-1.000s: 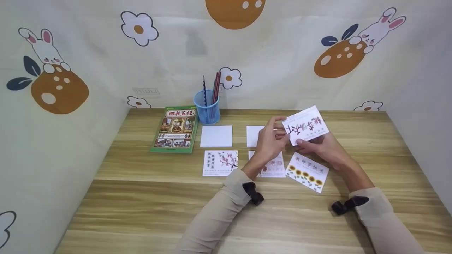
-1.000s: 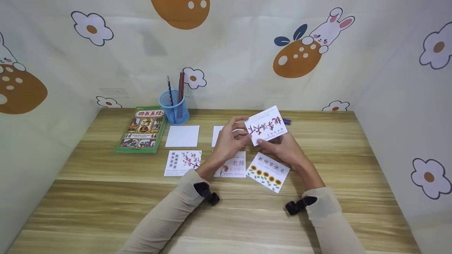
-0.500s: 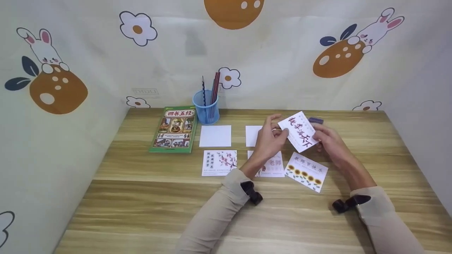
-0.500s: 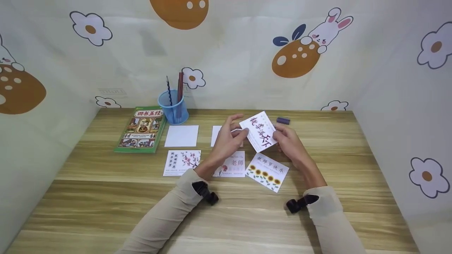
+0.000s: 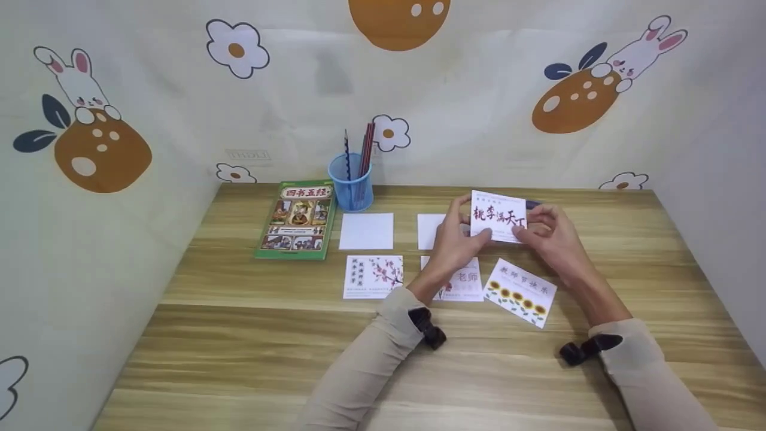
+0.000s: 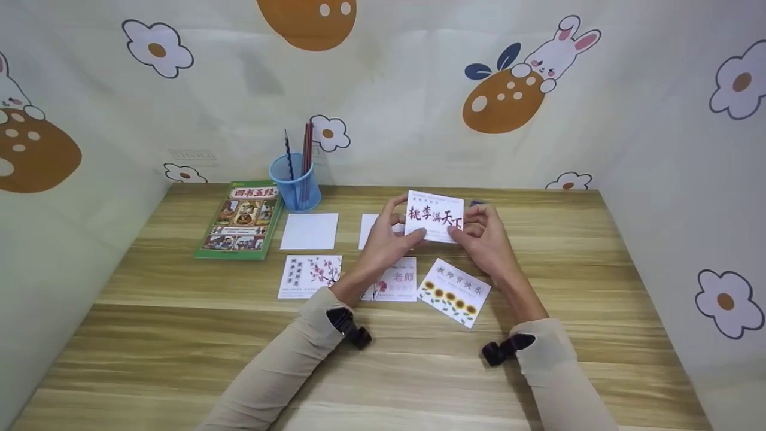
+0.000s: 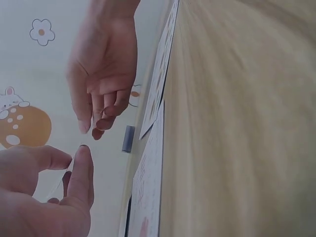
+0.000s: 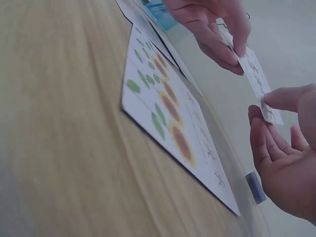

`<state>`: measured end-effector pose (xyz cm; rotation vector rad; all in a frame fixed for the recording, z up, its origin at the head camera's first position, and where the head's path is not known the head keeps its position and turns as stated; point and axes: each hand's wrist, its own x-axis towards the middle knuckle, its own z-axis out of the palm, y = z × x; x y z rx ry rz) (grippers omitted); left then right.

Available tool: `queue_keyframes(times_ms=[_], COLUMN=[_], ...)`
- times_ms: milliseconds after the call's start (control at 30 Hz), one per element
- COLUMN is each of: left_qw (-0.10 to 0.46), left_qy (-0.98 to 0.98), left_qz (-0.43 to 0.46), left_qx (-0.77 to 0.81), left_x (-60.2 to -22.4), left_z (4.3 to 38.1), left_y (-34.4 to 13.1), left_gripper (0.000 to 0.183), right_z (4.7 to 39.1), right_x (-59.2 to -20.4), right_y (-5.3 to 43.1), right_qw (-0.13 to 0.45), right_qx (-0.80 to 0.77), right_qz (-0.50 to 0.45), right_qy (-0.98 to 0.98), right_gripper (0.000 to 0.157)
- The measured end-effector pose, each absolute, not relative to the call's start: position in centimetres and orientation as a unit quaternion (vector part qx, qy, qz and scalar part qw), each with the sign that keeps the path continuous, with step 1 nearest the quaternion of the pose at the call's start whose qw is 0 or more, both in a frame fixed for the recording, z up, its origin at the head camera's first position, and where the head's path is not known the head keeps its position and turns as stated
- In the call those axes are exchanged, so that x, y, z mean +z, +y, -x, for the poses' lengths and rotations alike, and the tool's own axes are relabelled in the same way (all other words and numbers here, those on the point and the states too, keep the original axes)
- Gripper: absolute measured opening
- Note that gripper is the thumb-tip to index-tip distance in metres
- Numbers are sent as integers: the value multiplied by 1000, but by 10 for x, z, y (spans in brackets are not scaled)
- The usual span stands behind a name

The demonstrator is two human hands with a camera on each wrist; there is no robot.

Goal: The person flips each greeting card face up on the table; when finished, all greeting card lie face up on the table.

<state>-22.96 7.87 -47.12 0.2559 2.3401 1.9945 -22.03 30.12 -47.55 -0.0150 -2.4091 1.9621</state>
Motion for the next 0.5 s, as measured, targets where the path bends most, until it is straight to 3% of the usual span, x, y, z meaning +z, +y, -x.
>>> queue_keyframes(times_ms=[167,367,500], left_qw=[46,52,55], left_qy=[789,853,869], left_qz=[-108,-166,-177], left_qx=[603,491,459], left_x=[-473,-474,-473], left_z=[229,228,226], left_y=[79,80,80], left_gripper=[82,60,56], right_z=[220,222,223], right_x=[-476,-479,-480], right_y=[304,314,317], right_qw=[19,30,34], right_qx=[588,511,435], right_qz=[-4,-10,-18], right_qy=[-808,-859,-900], right_gripper=[52,49,50])
